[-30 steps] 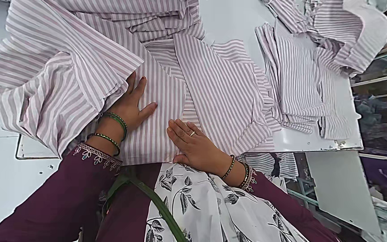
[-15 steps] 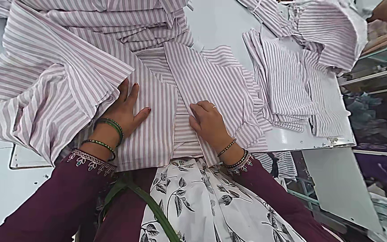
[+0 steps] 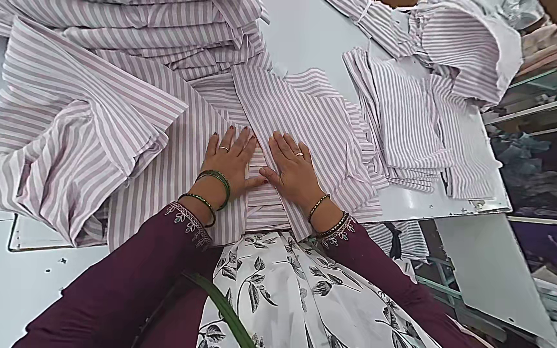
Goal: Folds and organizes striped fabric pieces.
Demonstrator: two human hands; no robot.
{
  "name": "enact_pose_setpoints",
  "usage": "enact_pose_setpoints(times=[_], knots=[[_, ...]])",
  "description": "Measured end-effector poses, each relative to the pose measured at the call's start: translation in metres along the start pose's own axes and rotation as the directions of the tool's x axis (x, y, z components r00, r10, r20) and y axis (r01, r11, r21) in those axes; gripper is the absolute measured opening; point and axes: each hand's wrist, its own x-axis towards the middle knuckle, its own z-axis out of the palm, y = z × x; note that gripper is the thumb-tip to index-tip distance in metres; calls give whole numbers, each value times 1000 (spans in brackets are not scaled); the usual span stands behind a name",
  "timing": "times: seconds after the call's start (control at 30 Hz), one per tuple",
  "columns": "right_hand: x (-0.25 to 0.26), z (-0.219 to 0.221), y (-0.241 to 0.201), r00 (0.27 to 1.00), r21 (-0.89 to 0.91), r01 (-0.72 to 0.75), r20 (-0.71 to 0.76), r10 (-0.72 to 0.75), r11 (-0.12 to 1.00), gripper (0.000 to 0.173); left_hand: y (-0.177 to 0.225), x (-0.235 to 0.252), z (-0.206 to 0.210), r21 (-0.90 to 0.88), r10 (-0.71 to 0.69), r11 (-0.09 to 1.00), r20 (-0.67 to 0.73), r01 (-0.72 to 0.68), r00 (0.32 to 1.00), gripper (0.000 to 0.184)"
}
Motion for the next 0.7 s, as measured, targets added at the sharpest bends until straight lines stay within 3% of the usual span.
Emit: enact_pose_setpoints(times=[0.37,0.53,0.63,0.7], knots=[[-3,-1,0,998,38,15,-61,-13,999,66,-9,8,-3,35,-62,997,-56,64,996,99],[-6,1,0,947,134,98,-316,-51,986,20,-10,8,0,26,-48,998,-89,51,995,96],[-5,-5,9,916,325,161,-401,-19,932,19,-10,8,-1,9,-54,998,-88,55,995,95],[-13,-23,24,876,590,212,-469,117,779,18,-9,8,-2,0,-58,998,-79,58,995,95]])
